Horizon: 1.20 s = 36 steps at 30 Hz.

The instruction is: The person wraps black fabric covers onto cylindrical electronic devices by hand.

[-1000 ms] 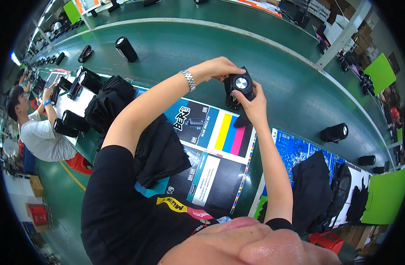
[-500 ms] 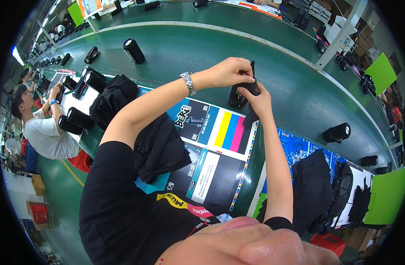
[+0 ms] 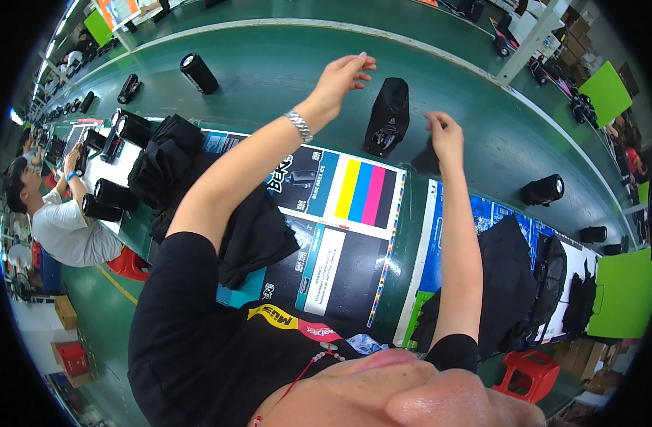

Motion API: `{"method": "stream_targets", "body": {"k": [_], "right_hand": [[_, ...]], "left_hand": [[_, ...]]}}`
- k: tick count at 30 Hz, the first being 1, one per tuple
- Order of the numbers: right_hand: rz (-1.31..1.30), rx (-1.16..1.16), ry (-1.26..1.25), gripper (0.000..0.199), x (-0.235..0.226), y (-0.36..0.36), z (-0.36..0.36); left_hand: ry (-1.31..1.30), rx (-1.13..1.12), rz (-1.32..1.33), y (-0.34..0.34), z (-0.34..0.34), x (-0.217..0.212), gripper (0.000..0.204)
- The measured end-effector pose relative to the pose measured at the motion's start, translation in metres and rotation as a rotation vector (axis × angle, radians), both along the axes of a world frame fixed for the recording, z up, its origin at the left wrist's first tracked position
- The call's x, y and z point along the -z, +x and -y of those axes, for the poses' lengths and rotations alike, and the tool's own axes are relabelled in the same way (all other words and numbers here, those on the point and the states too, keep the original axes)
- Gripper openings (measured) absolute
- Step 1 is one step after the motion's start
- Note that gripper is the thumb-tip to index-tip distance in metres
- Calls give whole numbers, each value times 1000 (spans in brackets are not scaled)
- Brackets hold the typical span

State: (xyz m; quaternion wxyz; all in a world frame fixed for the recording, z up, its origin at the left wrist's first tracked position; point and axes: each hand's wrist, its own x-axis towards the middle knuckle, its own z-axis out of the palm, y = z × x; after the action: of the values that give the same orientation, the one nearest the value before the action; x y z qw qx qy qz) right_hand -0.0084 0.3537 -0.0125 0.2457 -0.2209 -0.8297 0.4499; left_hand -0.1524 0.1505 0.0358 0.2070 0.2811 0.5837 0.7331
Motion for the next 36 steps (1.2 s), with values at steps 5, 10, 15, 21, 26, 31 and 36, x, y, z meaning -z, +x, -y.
{"method": "stream_targets", "body": {"k": [5, 10, 15, 21, 26, 31, 36], "right_hand": [[-337, 5, -886, 36, -11, -66, 47], [-493, 47, -774, 39, 9, -52, 40], [-454, 70, -852, 31, 72, -52, 25], [-444, 125, -544, 22, 77, -49, 14], [-430, 514, -360, 26, 46, -12, 10], [-624, 576, -475, 35, -35, 60, 14], [-444, 30, -444, 28, -40, 54, 122]], "left_hand": [[254, 73, 409, 37, -54, 31, 46], [301, 60, 69, 59, -62, 45, 64], [240, 152, 377, 43, -74, 94, 54], [224, -77, 397, 45, -83, 95, 43], [66, -181, 128, 49, -55, 83, 45], [-19, -178, -36, 58, 34, 41, 46], [-101, 48, 12, 92, 89, 36, 42]]}}
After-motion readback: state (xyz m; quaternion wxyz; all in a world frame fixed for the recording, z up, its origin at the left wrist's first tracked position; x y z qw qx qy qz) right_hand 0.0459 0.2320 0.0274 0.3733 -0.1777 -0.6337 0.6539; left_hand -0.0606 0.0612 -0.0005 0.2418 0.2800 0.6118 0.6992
